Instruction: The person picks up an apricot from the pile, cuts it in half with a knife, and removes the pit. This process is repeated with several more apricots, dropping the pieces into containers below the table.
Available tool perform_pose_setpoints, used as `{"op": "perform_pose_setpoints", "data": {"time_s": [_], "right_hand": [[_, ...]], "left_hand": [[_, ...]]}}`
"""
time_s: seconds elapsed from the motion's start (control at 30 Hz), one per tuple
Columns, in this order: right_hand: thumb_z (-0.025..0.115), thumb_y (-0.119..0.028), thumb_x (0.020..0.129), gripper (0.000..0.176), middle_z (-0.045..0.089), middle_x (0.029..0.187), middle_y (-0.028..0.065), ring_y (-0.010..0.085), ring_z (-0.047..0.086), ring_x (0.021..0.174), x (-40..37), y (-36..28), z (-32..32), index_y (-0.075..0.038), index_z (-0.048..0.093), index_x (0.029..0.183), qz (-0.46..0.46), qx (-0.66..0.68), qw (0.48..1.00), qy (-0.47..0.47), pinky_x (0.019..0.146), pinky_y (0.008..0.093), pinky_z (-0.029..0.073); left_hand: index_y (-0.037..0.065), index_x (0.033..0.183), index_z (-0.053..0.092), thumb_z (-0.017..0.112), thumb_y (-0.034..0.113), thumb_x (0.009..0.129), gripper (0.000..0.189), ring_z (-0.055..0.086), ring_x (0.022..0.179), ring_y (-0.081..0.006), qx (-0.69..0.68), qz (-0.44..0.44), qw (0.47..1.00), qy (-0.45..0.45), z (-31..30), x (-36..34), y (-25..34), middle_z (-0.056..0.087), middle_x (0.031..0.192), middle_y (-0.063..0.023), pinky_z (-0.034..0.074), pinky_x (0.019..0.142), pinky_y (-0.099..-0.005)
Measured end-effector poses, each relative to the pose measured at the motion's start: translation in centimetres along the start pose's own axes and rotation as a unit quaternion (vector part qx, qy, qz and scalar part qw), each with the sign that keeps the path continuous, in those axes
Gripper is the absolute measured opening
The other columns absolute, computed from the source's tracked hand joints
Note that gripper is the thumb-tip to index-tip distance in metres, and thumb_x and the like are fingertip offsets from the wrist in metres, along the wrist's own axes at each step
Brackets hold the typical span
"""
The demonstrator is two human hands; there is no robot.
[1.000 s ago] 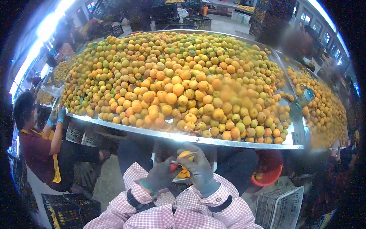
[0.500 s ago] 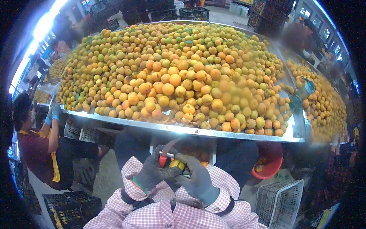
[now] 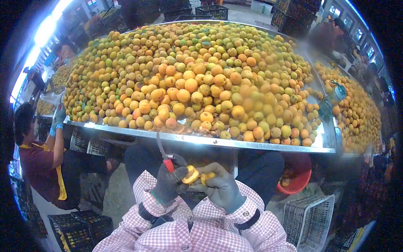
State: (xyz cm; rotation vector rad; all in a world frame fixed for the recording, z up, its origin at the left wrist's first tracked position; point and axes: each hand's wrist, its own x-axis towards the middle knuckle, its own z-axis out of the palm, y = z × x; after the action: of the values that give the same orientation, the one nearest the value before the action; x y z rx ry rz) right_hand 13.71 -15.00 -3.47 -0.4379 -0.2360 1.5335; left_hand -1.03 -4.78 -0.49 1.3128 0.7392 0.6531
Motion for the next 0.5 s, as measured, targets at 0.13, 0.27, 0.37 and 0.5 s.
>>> {"op": "perform_pose_setpoints", "data": {"time_s": [0.13, 0.27, 0.37, 0.5], "right_hand": [[0.049, 0.002, 0.083, 0.039, 0.048, 0.124, 0.017, 0.0237, 0.049, 0.115, 0.1, 0.8, 0.7, -0.001, 0.046, 0.122, 0.021, -0.396, 0.914, 0.083, 0.097, 0.0347, 0.042], [0.051, -0.005, 0.086, 0.046, 0.048, 0.125, 0.0146, 0.0198, 0.045, 0.118, 0.0, 1.0, 2.8, -0.002, 0.039, 0.13, 0.041, -0.289, 0.953, 0.076, 0.099, 0.0292, 0.037], [0.051, -0.007, 0.088, 0.049, 0.047, 0.127, 0.0142, 0.021, 0.045, 0.118, 0.2, 1.7, 1.2, -0.002, 0.035, 0.134, 0.007, -0.243, 0.963, 0.114, 0.099, 0.0298, 0.037], [0.049, -0.008, 0.089, 0.044, 0.049, 0.124, 0.0141, 0.0198, 0.049, 0.114, 0.3, 0.8, -1.0, 0.0, 0.039, 0.131, -0.076, -0.47, 0.871, 0.119, 0.096, 0.0292, 0.041]], "left_hand": [[0.007, 0.087, 0.052, 0.067, 0.015, 0.074, 0.021, 0.048, 0.061, -0.0089, -0.166, -0.092, 0.982, 0.023, 0.4, 0.4, -0.4, 0.051, 0.076, -0.0005, 0.041, 0.055, -0.0227], [0.007, 0.084, 0.054, 0.067, 0.011, 0.075, 0.016, 0.048, 0.056, -0.0072, -0.022, 0.037, 0.999, 0.015, 0.6, 1.0, -3.5, 0.052, 0.072, 0.0005, 0.039, 0.048, -0.021], [0.006, 0.084, 0.056, 0.067, 0.008, 0.076, 0.014, 0.05, 0.058, -0.0067, 0.026, -0.013, 1.0, 0.001, 0.8, 1.1, -3.7, 0.055, 0.07, 0.0007, 0.039, 0.049, -0.0215], [0.002, 0.08, 0.063, 0.068, 0.008, 0.077, 0.008, 0.057, 0.067, -0.0106, 0.054, -0.032, 0.998, 0.02, 0.1, 1.1, -1.4, 0.064, 0.072, -0.002, 0.047, 0.064, -0.0262]]}}
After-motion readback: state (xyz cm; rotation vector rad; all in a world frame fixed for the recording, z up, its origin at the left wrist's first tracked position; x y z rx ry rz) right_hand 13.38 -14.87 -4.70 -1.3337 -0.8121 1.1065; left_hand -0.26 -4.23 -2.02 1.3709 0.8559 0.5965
